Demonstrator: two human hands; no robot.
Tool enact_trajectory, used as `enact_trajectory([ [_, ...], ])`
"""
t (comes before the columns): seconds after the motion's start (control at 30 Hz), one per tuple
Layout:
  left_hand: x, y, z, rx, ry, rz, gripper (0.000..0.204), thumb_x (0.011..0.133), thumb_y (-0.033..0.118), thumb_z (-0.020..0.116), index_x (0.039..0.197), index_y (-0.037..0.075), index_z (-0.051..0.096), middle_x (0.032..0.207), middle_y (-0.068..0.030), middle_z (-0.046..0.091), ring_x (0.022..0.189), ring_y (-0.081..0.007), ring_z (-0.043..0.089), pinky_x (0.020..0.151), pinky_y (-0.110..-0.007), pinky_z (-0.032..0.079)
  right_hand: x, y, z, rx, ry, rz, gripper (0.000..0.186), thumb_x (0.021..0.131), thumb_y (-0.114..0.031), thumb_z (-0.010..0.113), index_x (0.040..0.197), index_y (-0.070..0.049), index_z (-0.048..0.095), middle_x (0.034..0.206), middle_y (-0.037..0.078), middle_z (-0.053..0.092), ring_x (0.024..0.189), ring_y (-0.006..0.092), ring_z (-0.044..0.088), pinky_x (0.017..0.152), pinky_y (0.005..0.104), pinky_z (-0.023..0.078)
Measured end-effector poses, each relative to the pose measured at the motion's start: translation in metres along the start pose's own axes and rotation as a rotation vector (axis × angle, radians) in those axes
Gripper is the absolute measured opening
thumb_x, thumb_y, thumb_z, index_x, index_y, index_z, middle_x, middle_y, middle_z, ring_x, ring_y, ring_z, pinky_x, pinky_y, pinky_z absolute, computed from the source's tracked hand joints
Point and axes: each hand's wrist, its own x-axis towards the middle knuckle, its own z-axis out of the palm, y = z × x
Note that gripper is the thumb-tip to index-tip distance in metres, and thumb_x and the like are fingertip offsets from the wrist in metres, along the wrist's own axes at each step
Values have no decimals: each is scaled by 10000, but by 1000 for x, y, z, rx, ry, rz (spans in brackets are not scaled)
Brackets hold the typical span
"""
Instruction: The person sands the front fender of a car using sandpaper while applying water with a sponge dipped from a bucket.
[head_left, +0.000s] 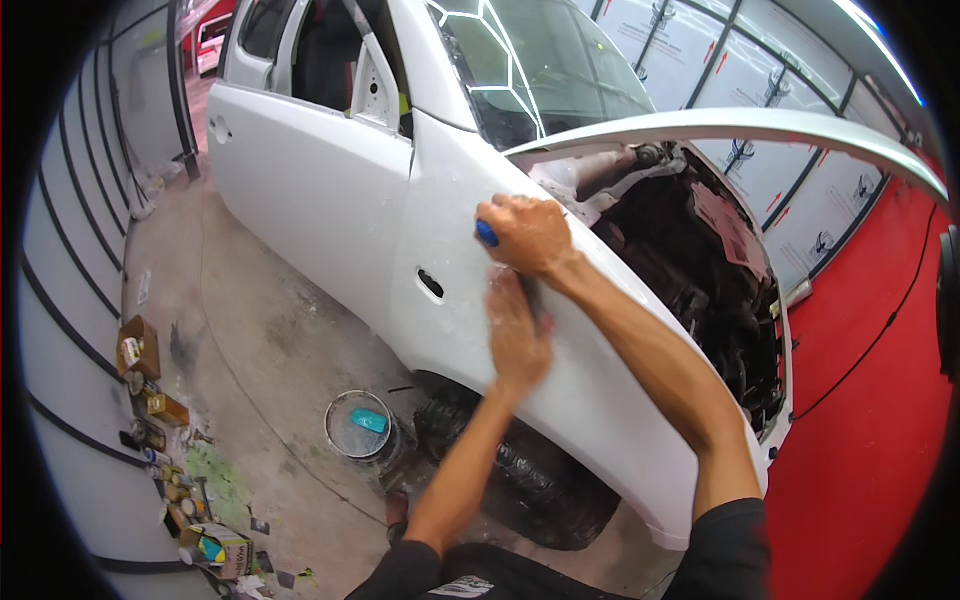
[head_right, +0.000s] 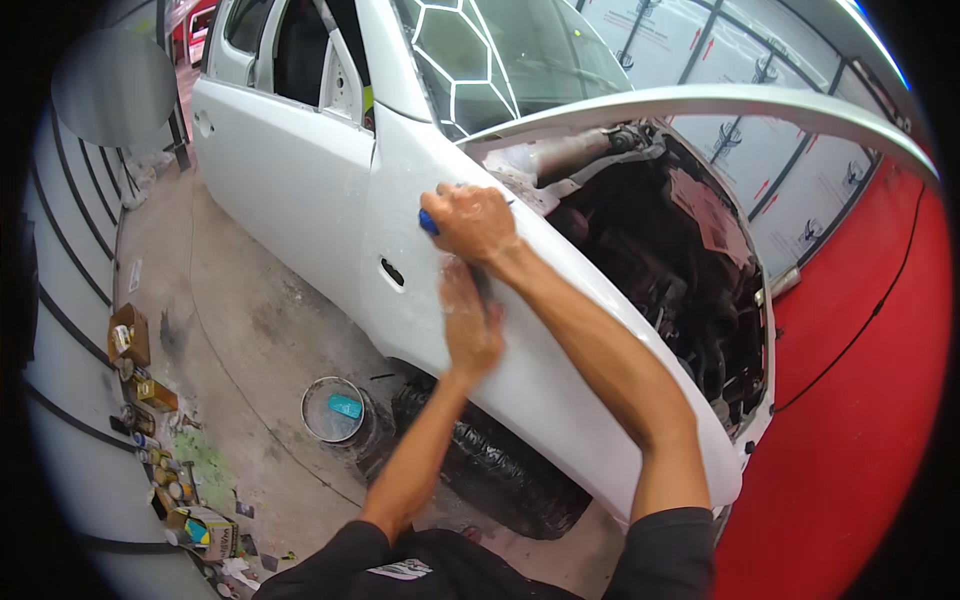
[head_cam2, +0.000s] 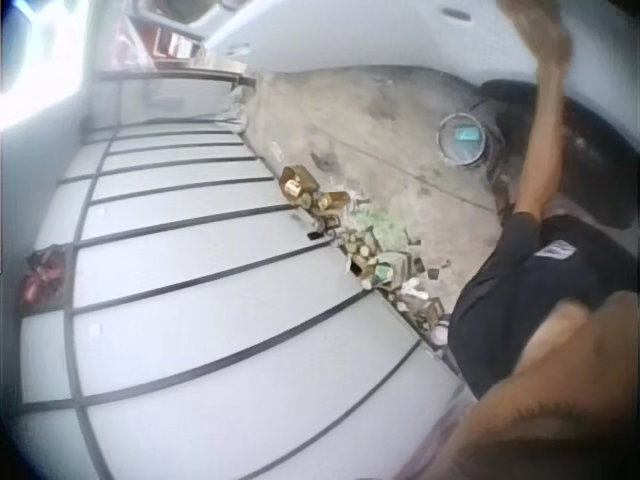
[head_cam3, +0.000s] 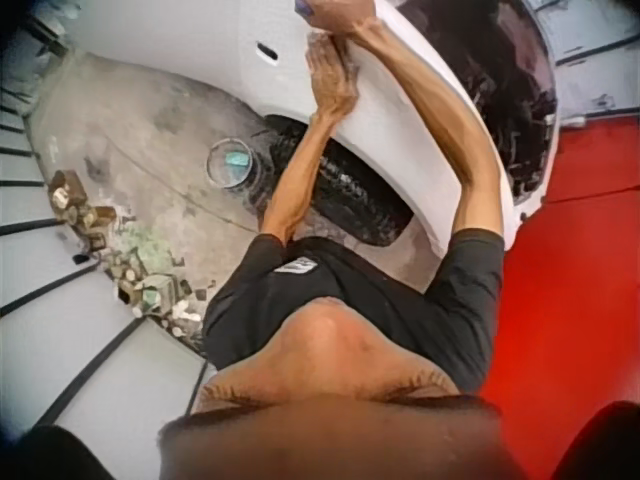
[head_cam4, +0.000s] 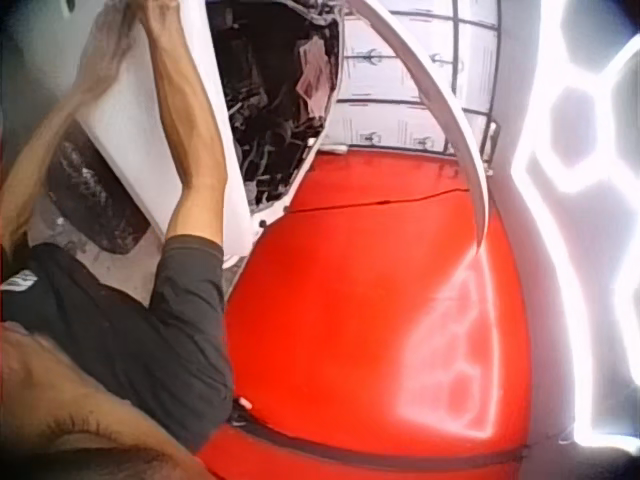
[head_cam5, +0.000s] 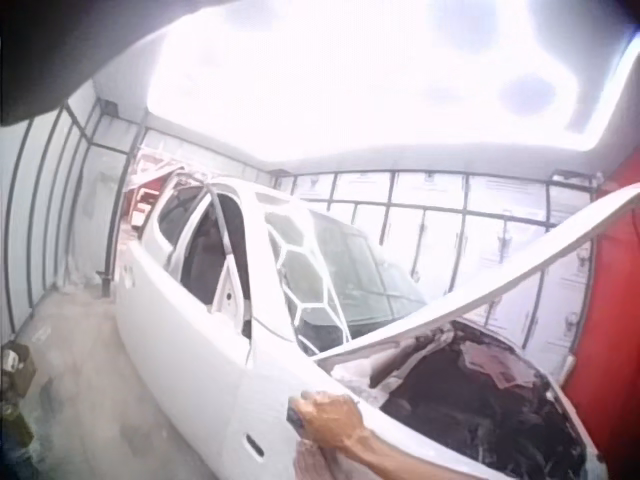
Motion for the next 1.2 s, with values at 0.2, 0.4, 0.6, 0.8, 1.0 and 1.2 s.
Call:
enact_trajectory([
  [0.2, 31, -30, -24, 11, 152, -116, 684, 1101, 278, 414, 1611, -91, 146, 1681, -324, 129, 1562, -485, 133, 1280, -533, 109, -39, 43, -50, -95, 99, 56, 226, 833, -324, 771, 910, -135, 674, 911, 69, 675, 777, 315, 717, 651, 452, 573],
  [0.4, 0, -37, -27, -34, 90, -87, 566, 1104, 167, 378, 1583, -105, 248, 1660, -311, 225, 1560, -460, 177, 1279, -528, 152, -47, 50, -51, 169, 216, 178, 242, 849, -267, 769, 821, -70, 631, 802, 103, 596, 721, 328, 666, 639, 416, 537],
  [0.6, -23, -45, -16, -54, 192, -32, 526, 1092, 103, 385, 1574, -87, 291, 1633, -325, 275, 1534, -480, 234, 1260, -557, 200, -49, 46, -45, 95, 208, 197, 241, 843, -269, 766, 817, -69, 634, 801, 97, 597, 704, 331, 651, 632, 411, 530],
  [0.8, 3, -66, -21, -21, 248, -206, 530, 1070, 84, 410, 1554, -113, 319, 1621, -357, 276, 1529, -509, 227, 1261, -551, 197, -52, 49, -44, 56, 182, 199, 240, 843, -333, 764, 925, -119, 692, 955, 82, 680, 741, 332, 706, 637, 442, 565],
  [1.0, -74, -34, -14, -36, 109, -17, 521, 1090, 127, 421, 1538, -125, 340, 1609, -356, 299, 1518, -493, 267, 1254, -546, 215, -51, 52, -43, 106, 180, 199, 245, 847, -338, 758, 922, -115, 689, 936, 78, 667, 739, 339, 697, 648, 439, 561],
  [1.2, -13, -54, -28, -43, 202, -180, 502, 1105, 135, 414, 1528, -128, 356, 1599, -343, 327, 1515, -467, 287, 1256, -473, 264, -54, 52, -42, 182, 220, 190, 267, 855, -282, 757, 842, -47, 630, 809, 118, 589, 723, 350, 646, 660, 417, 533],
])
